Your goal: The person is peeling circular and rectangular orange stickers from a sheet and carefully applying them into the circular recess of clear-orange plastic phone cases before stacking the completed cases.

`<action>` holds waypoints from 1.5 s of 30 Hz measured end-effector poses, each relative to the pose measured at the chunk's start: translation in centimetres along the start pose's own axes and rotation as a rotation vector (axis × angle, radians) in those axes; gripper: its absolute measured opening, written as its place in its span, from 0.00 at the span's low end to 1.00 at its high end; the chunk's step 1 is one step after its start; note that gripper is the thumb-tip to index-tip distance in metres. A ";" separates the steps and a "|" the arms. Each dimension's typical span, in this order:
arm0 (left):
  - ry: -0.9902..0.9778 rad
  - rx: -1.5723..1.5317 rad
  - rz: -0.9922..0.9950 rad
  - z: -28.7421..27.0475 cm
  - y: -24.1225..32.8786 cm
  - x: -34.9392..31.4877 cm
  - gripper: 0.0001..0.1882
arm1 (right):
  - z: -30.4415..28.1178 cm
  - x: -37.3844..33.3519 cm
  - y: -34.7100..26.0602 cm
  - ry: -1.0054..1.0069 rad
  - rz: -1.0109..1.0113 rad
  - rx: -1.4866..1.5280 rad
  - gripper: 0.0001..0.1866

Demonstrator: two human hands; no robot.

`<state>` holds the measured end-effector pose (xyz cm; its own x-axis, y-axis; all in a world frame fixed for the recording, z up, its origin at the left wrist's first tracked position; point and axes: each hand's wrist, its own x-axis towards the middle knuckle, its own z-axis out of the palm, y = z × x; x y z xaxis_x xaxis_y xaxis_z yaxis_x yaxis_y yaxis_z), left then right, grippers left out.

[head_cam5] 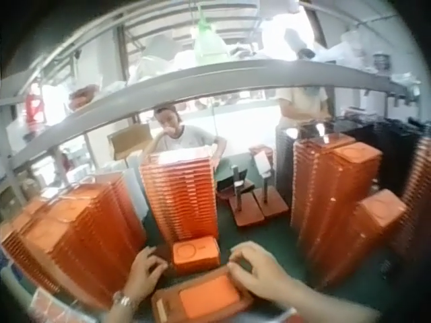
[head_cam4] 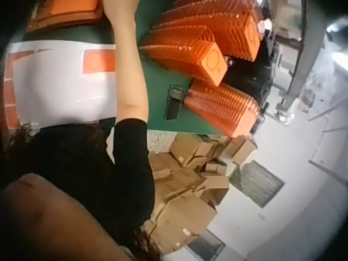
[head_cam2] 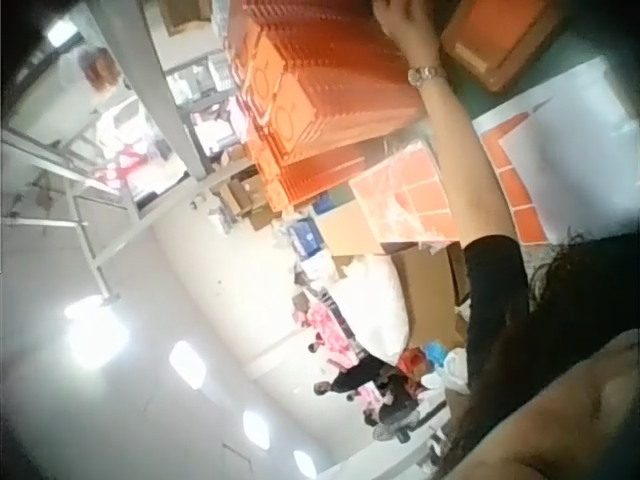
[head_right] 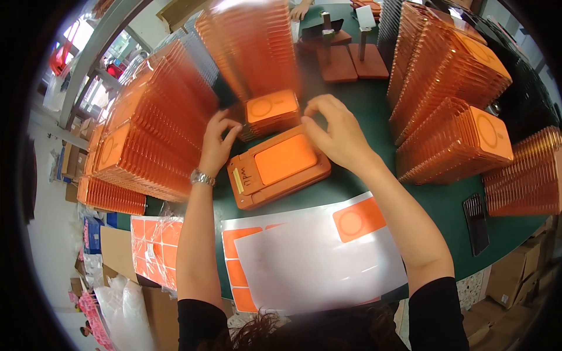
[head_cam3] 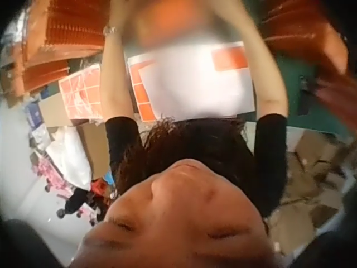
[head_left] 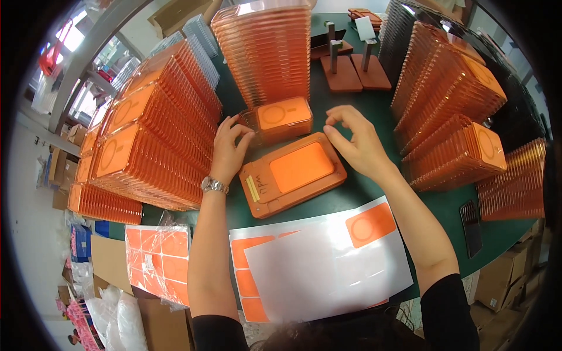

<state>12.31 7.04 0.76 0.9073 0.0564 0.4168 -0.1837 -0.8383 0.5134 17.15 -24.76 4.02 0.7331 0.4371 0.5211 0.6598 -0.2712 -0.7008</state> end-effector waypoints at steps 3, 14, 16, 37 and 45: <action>-0.012 -0.160 -0.032 -1.5 1.9 -1.5 0.09 | -0.6 -1.8 1.4 0.056 0.064 0.024 0.12; -0.049 -0.184 -0.160 -0.4 11.0 -12.5 0.05 | 1.8 -3.8 4.3 -0.052 0.455 0.351 0.18; -0.013 -0.041 -0.114 0.0 11.6 -12.8 0.05 | 2.4 -3.4 4.0 -0.014 0.487 0.394 0.20; 0.028 -0.430 -0.594 0.0 9.6 -13.5 0.41 | 2.5 -1.0 3.4 -0.206 0.785 0.580 0.23; -0.036 -0.010 -0.393 -1.1 7.3 -13.3 0.52 | 0.7 -1.8 3.7 -0.287 0.147 -0.083 0.41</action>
<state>-1.53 0.79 -0.19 0.9218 0.3528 0.1606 0.1769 -0.7515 0.6356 18.18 -26.00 0.15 0.7530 0.6087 0.2501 0.5699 -0.4133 -0.7102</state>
